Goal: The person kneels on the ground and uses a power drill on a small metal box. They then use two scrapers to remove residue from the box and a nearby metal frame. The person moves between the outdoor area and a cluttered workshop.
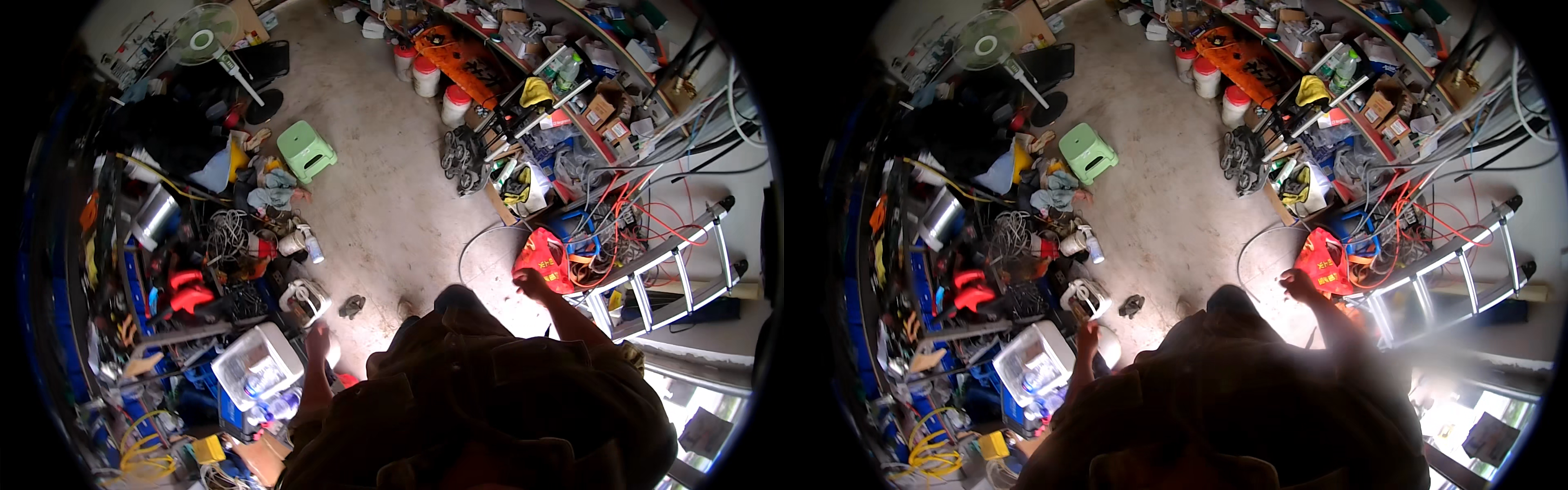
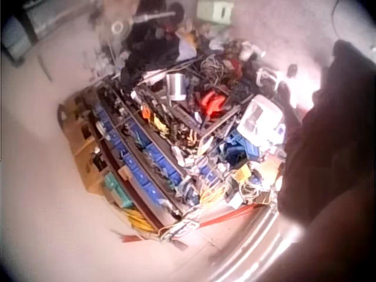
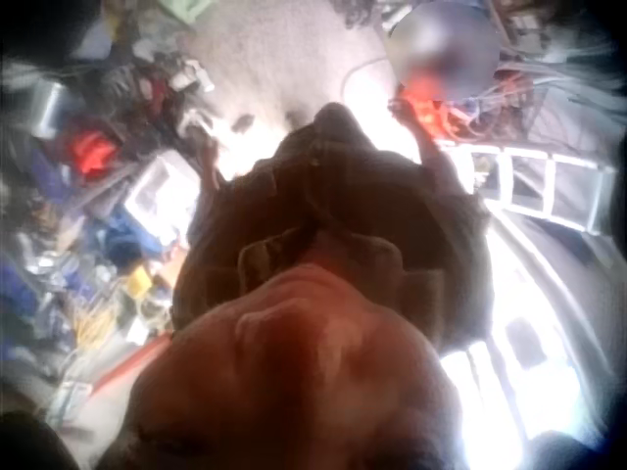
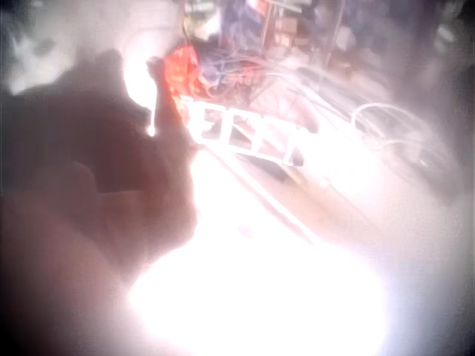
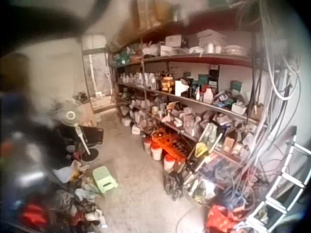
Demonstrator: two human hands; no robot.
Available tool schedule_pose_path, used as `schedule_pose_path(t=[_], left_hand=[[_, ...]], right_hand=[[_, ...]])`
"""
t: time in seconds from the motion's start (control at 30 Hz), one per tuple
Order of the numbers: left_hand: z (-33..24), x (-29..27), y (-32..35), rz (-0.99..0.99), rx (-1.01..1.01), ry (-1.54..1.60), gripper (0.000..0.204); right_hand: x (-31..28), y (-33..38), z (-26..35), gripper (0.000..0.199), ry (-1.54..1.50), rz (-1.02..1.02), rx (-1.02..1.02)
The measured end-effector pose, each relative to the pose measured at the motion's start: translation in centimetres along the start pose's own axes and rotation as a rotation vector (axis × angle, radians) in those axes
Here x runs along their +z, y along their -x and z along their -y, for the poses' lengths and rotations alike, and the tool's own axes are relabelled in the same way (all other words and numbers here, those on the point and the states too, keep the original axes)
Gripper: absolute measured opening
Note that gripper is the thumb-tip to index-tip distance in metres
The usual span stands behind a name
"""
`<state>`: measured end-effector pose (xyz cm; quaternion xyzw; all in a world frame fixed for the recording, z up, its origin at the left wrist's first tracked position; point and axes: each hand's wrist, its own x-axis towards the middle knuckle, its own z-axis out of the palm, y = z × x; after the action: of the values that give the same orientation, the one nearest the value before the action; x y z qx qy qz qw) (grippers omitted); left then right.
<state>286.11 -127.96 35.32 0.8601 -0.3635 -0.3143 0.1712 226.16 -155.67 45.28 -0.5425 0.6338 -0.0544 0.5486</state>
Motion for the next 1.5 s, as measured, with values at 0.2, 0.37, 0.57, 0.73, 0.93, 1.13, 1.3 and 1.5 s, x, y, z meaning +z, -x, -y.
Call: schedule_pose_path(t=[0.2, 0.37, 0.57, 0.73, 0.93, 1.13, 1.3, 1.5], left_hand=[[-20.9, -8.9, -22.1, -0.028, 0.223, 0.305, 0.025], [-25.8, -5.9, -32.2, 0.182, 0.097, 0.251, 0.025], [-25.6, -7.9, -37.6, 0.320, -0.238, 0.350, 0.026], [-24.3, -10.2, -47.6, 0.387, -0.081, 0.189, 0.023], [-28.9, -13.2, -65.9, 0.302, -0.072, 0.358, 0.022], [-37.8, -21.0, -84.8, 0.307, 0.041, 0.246, 0.022], [-45.1, -24.4, -94.5, 0.204, 0.026, 0.348, 0.024], [-49.7, -22.9, -100.9, 0.269, -0.082, 0.305, 0.026]], right_hand=[[-4.6, -11.0, 3.3, 0.026, -0.139, -0.093, 0.240], [-9.9, -25.1, 6.9, 0.017, -0.081, -0.089, 0.228], [-15.5, -38.4, 26.5, 0.019, -0.214, -0.181, 0.089], [-15.4, -48.8, 34.7, 0.023, -0.274, -0.166, 0.031], [-12.0, -56.6, 40.8, 0.020, -0.218, -0.155, 0.255], [-11.8, -63.5, 50.5, 0.023, -0.306, -0.265, 0.168], [-13.0, -70.1, 57.5, 0.025, -0.288, -0.220, 0.105], [-17.7, -81.2, 61.9, 0.026, -0.240, -0.127, 0.194]])
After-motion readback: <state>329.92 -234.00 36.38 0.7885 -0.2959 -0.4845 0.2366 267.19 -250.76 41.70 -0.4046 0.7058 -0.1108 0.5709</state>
